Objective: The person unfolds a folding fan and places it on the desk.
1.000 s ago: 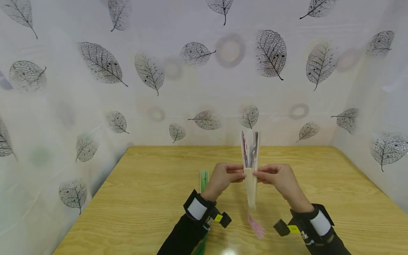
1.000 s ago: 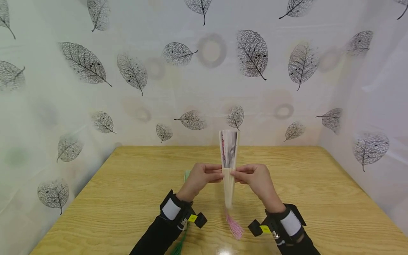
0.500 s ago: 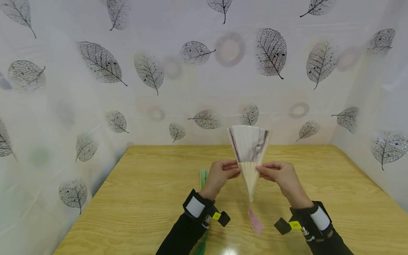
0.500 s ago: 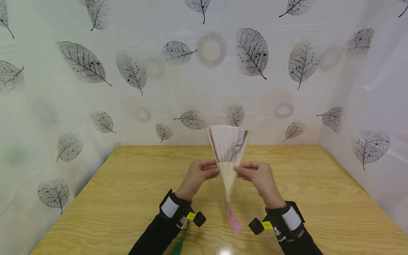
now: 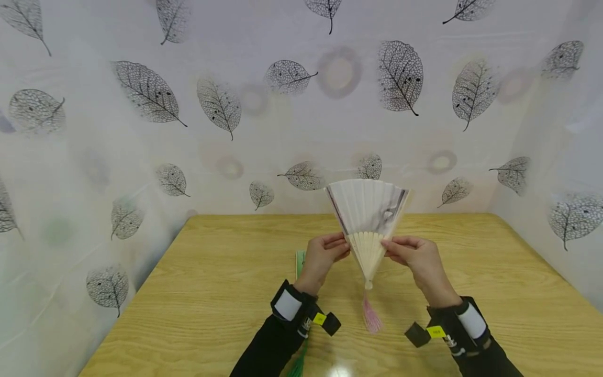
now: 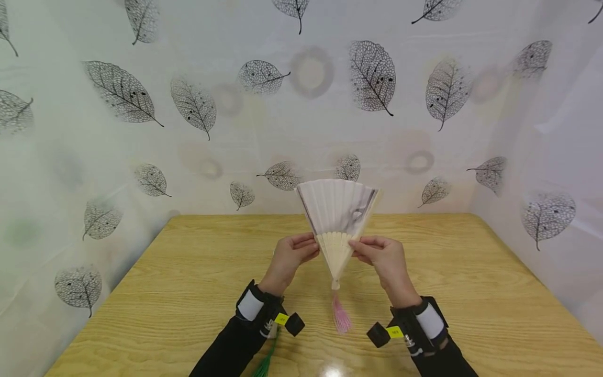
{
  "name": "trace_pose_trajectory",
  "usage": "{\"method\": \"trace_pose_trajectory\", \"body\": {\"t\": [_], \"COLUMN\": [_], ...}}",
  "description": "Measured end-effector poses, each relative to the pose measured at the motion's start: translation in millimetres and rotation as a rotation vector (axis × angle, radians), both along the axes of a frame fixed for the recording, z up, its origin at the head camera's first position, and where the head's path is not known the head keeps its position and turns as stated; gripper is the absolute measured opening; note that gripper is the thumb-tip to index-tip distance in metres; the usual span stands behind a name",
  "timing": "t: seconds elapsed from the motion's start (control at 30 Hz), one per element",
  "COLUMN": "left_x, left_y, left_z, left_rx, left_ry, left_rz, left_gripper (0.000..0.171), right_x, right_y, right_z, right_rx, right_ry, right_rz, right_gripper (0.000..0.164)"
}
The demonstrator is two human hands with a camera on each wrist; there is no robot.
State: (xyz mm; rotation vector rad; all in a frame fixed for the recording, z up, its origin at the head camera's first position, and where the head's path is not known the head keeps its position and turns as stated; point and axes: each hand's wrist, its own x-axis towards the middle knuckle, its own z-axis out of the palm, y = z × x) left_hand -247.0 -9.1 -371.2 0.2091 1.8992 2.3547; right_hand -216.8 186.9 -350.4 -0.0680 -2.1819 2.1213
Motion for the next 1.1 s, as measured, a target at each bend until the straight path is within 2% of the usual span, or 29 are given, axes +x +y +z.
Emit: {"method": "trace_pose_trajectory", "body": {"t": [0.33, 0.63, 0.87, 1.1], "left_x": [-2.1, -1.0, -3.9, -3.0], "left_y": [0.5, 0.3, -1.3, -2.6], "left_z": [-0.8, 1.5, 1.6, 3.1], "left_rx": [0.034, 0.074, 0.156, 0.184], "left_ry": [-0.002, 0.005, -0.015, 0.001], "left_rz": [0.092, 0.107, 0.145, 0.181], "left_gripper": [0.03, 0.03, 0.031, 0.029], "right_x": [-0.7, -0.7, -2.1, -1.5], "right_y": [0.0, -1.5, -2.4, -1.5], "right_z": [0.7, 1.0, 0.4, 0.2], "right_rx": [-0.08, -0.128, -0.251, -0.278], "right_ry": [0.004, 0.008, 0.047, 0.06], "right_rz": [-0.044, -0.066, -0.128, -0.119], "right_gripper": [0.017, 0.017, 0.011, 0.018]}}
